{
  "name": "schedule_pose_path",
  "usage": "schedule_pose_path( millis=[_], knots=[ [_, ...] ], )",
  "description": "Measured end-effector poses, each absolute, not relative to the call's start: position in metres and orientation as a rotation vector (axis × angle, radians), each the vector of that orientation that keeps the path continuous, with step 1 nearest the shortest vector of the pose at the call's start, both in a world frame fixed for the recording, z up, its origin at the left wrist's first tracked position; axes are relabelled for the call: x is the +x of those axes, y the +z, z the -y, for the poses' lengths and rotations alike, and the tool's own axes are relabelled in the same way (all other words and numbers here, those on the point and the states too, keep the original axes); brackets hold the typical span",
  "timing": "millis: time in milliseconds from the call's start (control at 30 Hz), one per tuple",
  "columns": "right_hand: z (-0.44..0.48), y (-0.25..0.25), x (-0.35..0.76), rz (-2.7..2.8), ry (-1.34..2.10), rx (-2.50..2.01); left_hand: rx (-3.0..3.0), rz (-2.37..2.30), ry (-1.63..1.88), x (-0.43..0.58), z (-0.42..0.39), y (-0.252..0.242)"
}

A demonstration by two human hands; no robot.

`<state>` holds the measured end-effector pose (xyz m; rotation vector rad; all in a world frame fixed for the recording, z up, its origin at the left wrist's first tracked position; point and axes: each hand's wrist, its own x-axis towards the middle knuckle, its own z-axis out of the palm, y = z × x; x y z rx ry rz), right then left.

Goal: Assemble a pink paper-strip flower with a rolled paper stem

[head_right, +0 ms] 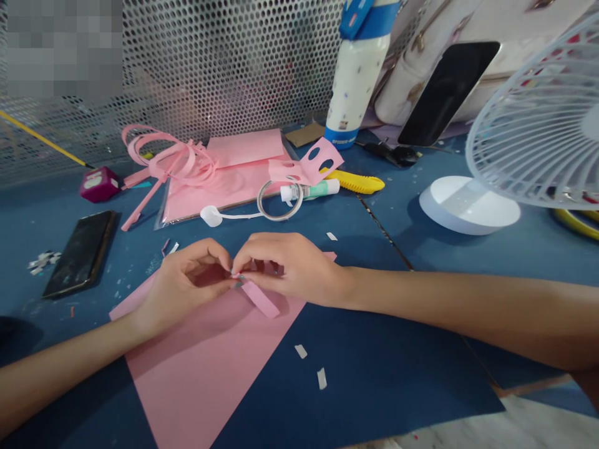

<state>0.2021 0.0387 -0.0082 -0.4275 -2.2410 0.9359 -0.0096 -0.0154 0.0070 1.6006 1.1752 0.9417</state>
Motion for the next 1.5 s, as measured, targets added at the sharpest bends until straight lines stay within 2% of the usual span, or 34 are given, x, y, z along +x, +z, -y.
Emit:
schedule_pose_path(
  millis=[500, 733, 1067, 1500],
  knots=[
    [-0.0454, -0.0060, 0.2002, 2.094, 1.236, -0.431, 1.779, -1.173, 0.987, -0.0127, 0.0170, 0.0079],
    [-0.0451, -0.0071, 0.2020, 2.156, 1.128, -0.452, 1.851, -1.201, 1.052, -0.0143, 0.0171, 0.0074],
    [-0.0411, -0.0070, 0.2002, 2.094, 1.249, -0.517, 1.843, -1.182, 1.029, -0.0135, 0.0160, 0.0076],
    [-0.0417, -0.0064, 0.1997, 2.111, 1.200, -0.450, 1.814, -1.174, 1.045, -0.0141, 0.0148, 0.0035]
  ],
)
